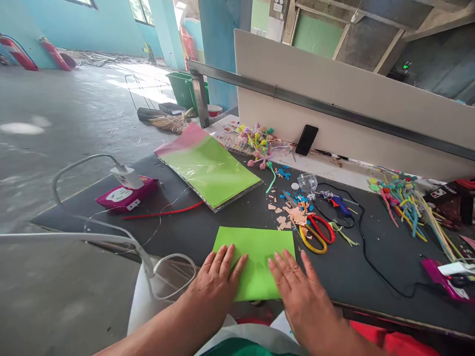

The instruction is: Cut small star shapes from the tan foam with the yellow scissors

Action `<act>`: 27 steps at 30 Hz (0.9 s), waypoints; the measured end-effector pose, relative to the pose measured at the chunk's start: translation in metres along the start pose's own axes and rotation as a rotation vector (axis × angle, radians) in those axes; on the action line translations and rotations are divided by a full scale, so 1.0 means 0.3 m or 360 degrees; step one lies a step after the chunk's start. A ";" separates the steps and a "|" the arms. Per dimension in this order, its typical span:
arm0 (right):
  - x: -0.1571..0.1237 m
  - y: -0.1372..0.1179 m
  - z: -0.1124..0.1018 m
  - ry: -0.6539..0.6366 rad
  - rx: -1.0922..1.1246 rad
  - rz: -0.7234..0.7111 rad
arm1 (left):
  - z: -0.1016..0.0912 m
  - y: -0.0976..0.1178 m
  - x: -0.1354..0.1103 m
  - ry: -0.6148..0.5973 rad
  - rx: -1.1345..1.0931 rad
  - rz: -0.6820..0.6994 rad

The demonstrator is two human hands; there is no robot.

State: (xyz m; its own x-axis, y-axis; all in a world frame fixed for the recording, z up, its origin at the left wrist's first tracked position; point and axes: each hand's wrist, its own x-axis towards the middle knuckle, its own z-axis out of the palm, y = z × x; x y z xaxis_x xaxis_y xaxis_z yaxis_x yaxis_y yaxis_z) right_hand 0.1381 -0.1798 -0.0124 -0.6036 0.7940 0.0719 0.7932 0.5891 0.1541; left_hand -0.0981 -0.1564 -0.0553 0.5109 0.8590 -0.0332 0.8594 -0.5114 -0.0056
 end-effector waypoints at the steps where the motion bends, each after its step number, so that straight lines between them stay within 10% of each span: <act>1: 0.017 -0.023 0.023 0.0008 0.0001 0.0004 | -0.004 0.001 0.001 -0.0004 -0.0005 -0.0006; 6: 0.065 -0.088 0.099 0.0155 0.0061 0.0091 | -0.054 0.050 0.014 0.0060 0.0015 -0.0175; 13: 0.060 -0.071 0.104 0.0142 0.0056 0.0136 | -0.068 0.132 0.082 0.0285 0.0072 0.0307; 27: 0.010 0.004 0.122 0.0046 0.0113 0.0044 | -0.012 -0.249 -0.081 0.0340 0.0052 0.0016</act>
State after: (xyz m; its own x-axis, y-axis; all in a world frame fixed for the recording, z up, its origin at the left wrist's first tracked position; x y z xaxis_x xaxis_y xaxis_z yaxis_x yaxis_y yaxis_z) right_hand 0.1403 -0.1710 -0.0481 -0.5824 0.8062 0.1040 0.8129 0.5768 0.0812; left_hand -0.1747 -0.1389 -0.0505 0.5156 0.8380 0.1789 0.8548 -0.5176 -0.0392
